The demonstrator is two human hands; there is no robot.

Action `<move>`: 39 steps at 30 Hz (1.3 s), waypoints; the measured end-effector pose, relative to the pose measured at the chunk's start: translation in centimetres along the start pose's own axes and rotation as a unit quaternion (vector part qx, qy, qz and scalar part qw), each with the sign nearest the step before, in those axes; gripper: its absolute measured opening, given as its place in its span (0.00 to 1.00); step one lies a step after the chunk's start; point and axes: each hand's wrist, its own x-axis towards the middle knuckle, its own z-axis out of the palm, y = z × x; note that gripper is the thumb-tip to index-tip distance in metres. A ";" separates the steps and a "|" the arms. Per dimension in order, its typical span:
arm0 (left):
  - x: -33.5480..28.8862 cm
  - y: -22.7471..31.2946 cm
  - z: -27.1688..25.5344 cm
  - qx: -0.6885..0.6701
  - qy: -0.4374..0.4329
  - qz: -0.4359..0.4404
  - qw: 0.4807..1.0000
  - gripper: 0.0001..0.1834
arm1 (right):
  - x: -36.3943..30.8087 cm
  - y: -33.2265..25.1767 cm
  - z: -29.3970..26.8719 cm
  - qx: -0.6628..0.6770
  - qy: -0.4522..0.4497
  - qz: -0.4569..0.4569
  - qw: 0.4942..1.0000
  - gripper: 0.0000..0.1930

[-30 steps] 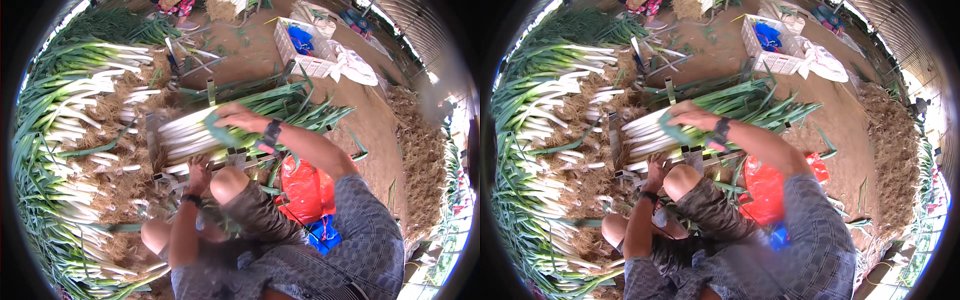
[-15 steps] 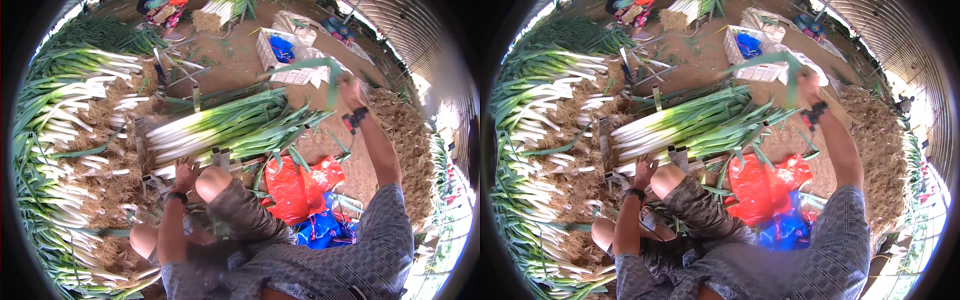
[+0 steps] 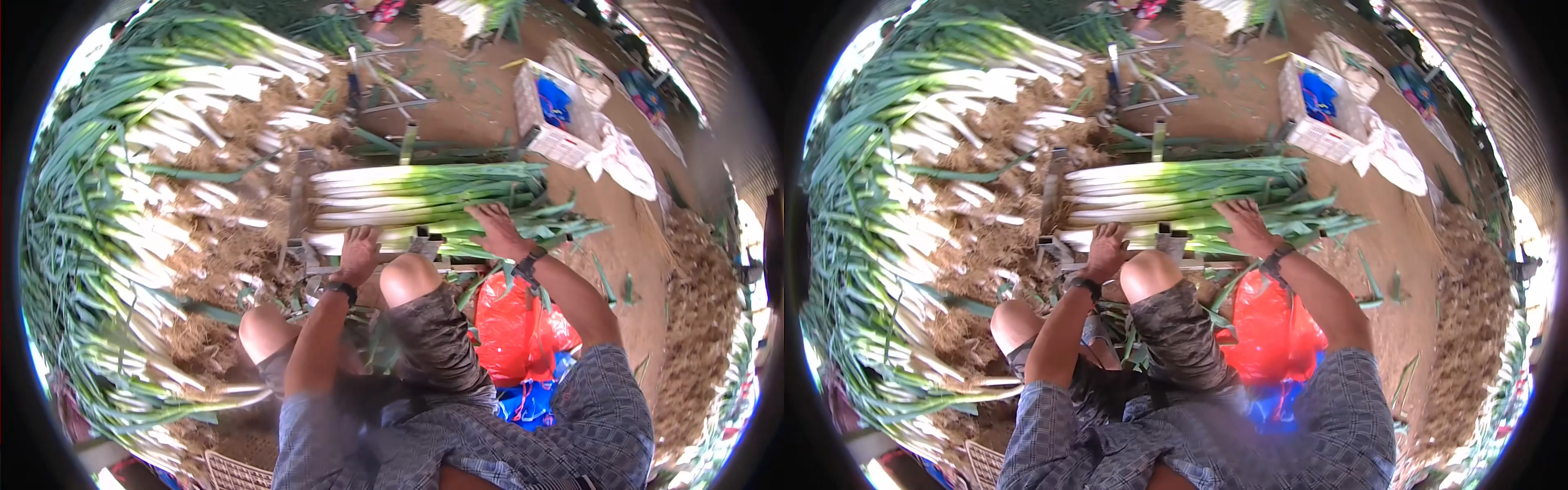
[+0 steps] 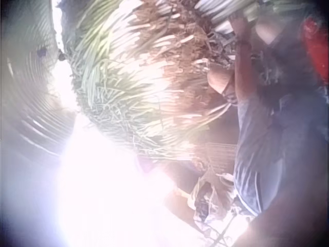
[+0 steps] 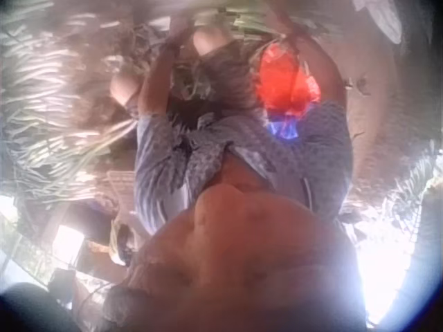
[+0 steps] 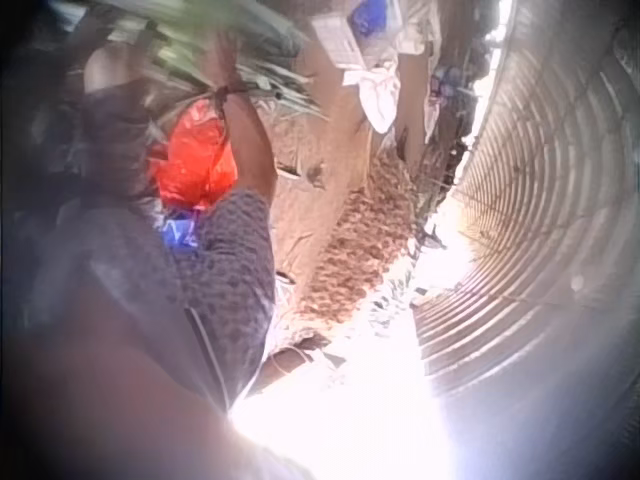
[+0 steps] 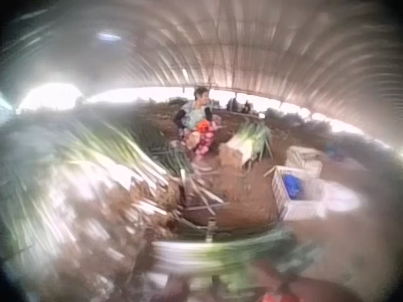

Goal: The person gathers long green vegetables, aligns them into bunches, and secures them with rubber bands. The person repeatedly picks up vegetables, trims or adjusts the roots, and places the finished bundles on a nearby surface.

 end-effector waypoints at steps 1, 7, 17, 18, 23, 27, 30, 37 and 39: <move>-0.1 -0.2 -0.4 0.025 -0.005 -0.013 1.000 0.24 | 0.7 0.6 1.8 0.021 -0.020 -0.007 1.000 0.28; -2.1 -1.9 -2.5 0.010 -0.008 -0.039 0.999 0.20 | 2.3 -1.2 -0.4 0.092 -0.127 -0.023 0.987 0.20; -1.4 -3.0 -1.4 0.073 -0.070 -0.021 0.995 0.20 | -0.7 -1.6 6.2 0.049 0.040 0.011 0.998 0.21; -1.2 -3.4 -1.5 0.073 -0.066 -0.017 0.995 0.20 | -0.8 -1.9 6.8 0.046 0.058 0.019 0.997 0.21; -1.2 -3.8 -1.9 0.088 -0.110 -0.035 0.989 0.19 | 0.0 -1.5 7.2 0.065 0.049 0.002 0.997 0.17; -1.6 -4.4 -1.8 0.071 -0.088 -0.051 0.992 0.19 | 0.2 -1.6 7.9 0.041 0.042 0.002 0.998 0.21; 0.0 -3.5 -3.0 0.044 -0.167 -0.108 0.979 0.23 | 0.9 -0.8 8.1 0.048 0.010 0.019 0.999 0.24; -1.5 2.4 -11.2 -0.048 -0.108 -0.112 0.987 0.24 | -0.2 -3.0 2.2 0.178 0.185 -0.030 0.966 0.25; -5.2 5.8 -18.5 -0.071 -0.079 -0.098 0.990 0.21 | -1.5 -7.8 -0.4 0.302 0.168 -0.025 0.938 0.22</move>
